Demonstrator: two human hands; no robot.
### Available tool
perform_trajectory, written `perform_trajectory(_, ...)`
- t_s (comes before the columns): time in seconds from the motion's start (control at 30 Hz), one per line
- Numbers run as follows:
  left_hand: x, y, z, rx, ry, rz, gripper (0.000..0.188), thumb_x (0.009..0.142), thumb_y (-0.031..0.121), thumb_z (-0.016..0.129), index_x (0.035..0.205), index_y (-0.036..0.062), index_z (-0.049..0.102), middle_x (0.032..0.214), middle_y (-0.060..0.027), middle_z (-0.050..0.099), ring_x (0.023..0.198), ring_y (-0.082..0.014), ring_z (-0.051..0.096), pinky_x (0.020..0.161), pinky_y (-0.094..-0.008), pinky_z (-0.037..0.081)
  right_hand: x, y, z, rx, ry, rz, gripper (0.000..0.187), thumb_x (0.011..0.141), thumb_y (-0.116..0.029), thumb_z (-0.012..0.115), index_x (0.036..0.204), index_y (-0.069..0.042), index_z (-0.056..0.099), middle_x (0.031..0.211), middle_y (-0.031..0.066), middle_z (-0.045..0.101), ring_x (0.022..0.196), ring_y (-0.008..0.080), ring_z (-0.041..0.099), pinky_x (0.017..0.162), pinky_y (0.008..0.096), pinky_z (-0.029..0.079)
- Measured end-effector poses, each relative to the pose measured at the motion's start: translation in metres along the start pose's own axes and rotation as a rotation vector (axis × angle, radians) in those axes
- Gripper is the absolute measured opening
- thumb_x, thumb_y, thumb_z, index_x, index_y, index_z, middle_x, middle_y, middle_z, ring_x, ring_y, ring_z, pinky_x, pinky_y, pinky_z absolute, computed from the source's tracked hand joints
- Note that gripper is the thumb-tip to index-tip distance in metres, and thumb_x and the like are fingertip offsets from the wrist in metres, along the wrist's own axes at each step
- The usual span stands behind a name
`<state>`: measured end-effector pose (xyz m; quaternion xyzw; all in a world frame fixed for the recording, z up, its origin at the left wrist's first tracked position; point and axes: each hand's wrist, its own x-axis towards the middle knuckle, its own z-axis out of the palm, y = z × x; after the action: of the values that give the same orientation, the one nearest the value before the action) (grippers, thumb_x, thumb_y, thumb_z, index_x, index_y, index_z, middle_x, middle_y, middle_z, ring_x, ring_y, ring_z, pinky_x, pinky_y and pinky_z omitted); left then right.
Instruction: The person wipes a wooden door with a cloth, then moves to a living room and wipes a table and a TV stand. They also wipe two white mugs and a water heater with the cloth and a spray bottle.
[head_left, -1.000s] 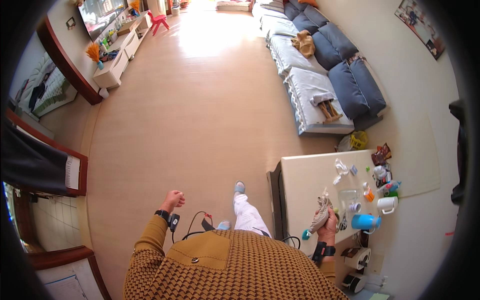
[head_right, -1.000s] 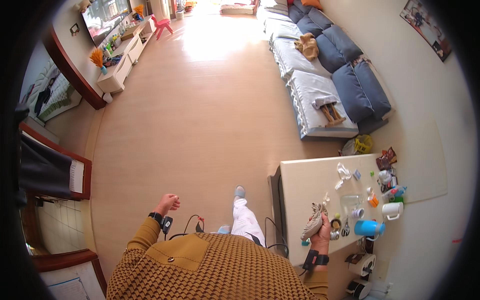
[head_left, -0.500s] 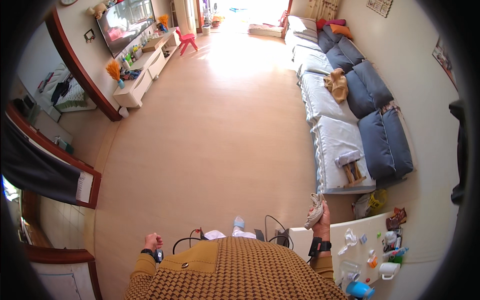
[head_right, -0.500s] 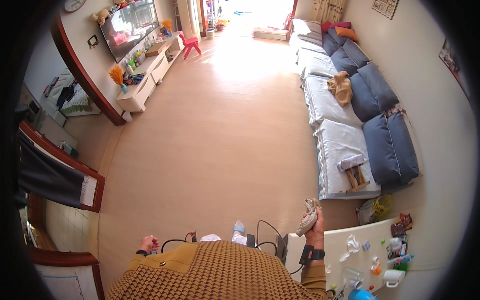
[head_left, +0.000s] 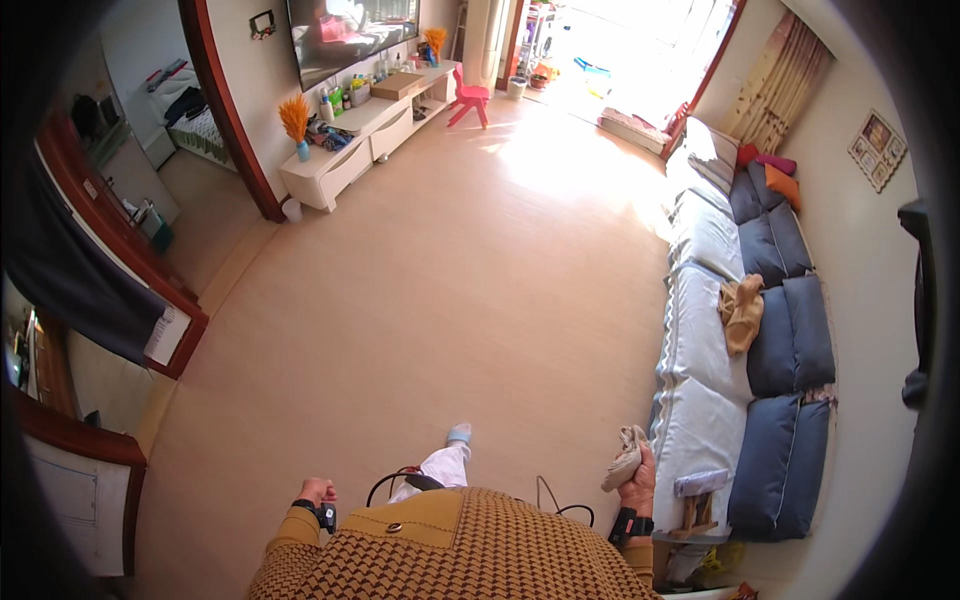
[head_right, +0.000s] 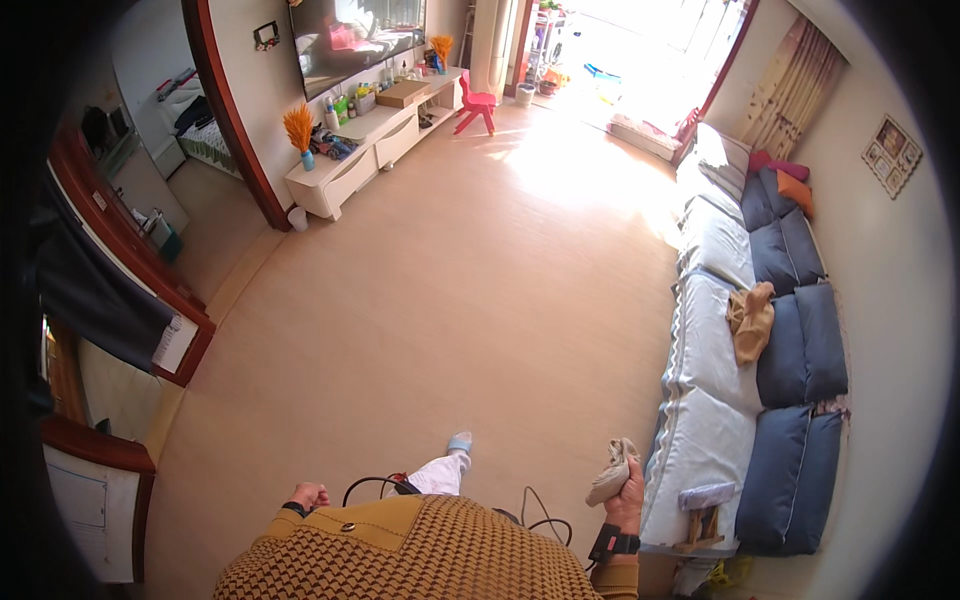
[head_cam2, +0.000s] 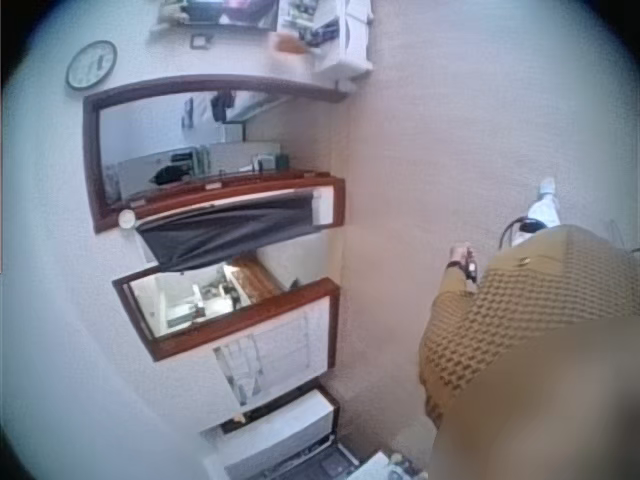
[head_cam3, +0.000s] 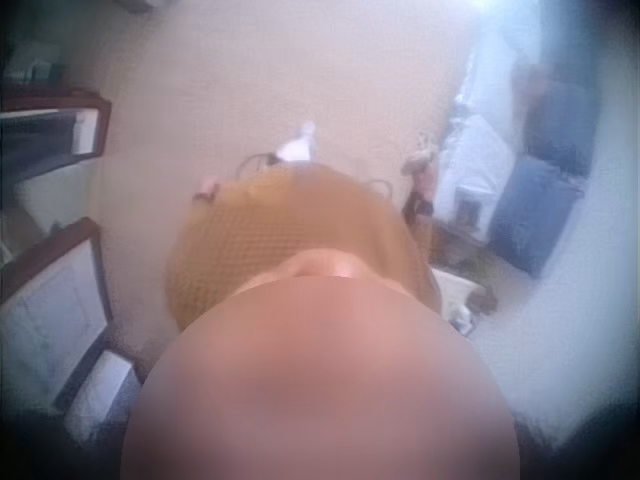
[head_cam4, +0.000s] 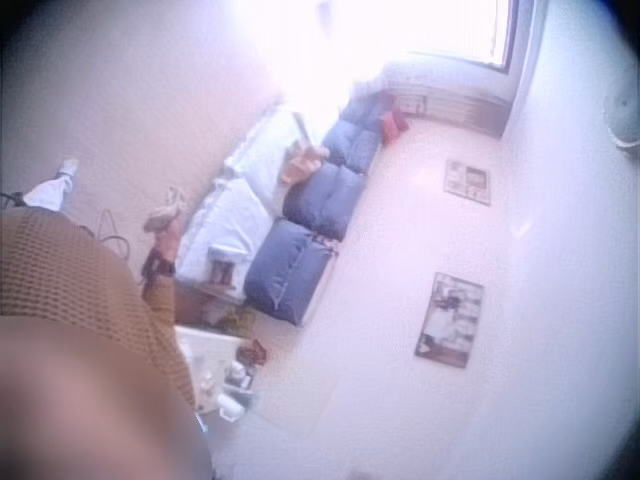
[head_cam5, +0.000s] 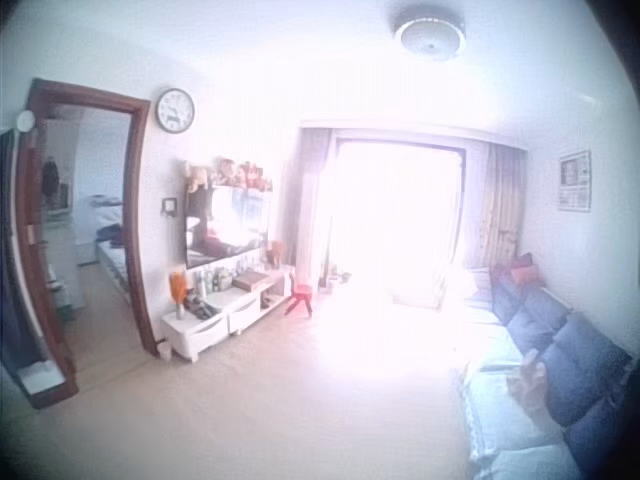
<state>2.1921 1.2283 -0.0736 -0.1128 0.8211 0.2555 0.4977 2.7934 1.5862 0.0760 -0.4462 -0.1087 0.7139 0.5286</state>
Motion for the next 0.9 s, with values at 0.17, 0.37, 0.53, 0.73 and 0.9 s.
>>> perform_trajectory(0.17,0.04,0.181,0.083,-0.19,-0.154,0.181,0.015,0.098,0.016,0.06,0.092,0.003,0.064,0.078,-0.0083,0.067,0.069,-0.0216,0.067,0.063,-0.0368,0.058,0.07,-0.069,0.056,0.069,-0.177,-0.019,0.05,0.088,-0.019,0.059,0.136,-0.005,0.057,0.128,0.0108,0.066,0.118,0.0302,0.062,0.105,0.0492,0.049)
perform_trajectory(0.37,0.022,0.415,0.2,0.015,-0.399,0.503,0.016,0.099,0.022,0.06,0.099,0.007,0.067,0.085,-0.0036,0.07,0.078,-0.0166,0.069,0.073,-0.0338,0.057,0.198,-0.099,0.12,-0.092,-0.105,-0.055,0.042,0.097,-0.012,0.054,0.139,-0.003,0.054,0.128,0.0106,0.065,0.113,0.0266,0.064,0.1,0.047,0.053)
perform_trajectory(0.53,0.004,0.551,0.276,-0.012,-0.548,0.648,0.019,0.102,0.025,0.06,0.103,0.0072,0.068,0.089,-0.0032,0.071,0.082,-0.0159,0.071,0.075,-0.0332,0.058,0.317,-0.109,0.202,-0.248,-0.262,-0.032,0.035,0.097,-0.007,0.06,0.131,-0.004,0.057,0.117,0.0071,0.067,0.101,0.0216,0.067,0.091,0.0417,0.058)
perform_trajectory(0.73,-0.024,0.652,0.305,-0.085,-0.532,0.504,0.02,0.103,0.024,0.059,0.105,0.007,0.068,0.09,-0.0036,0.071,0.082,-0.016,0.071,0.077,-0.034,0.059,0.471,-0.139,0.336,-0.274,-0.432,0.058,0.03,0.097,-0.014,0.061,0.127,-0.007,0.06,0.105,0.0056,0.067,0.087,0.0196,0.068,0.078,0.0363,0.059)
perform_trajectory(0.9,-0.048,0.745,0.299,-0.201,-0.435,0.608,0.02,0.102,0.024,0.059,0.109,0.007,0.067,0.091,-0.0039,0.07,0.084,-0.0155,0.07,0.076,-0.0343,0.059,0.579,-0.154,0.451,-0.594,-0.502,-0.03,0.032,0.097,-0.015,0.061,0.128,-0.005,0.06,0.111,0.0071,0.068,0.092,0.0203,0.068,0.081,0.0358,0.059)
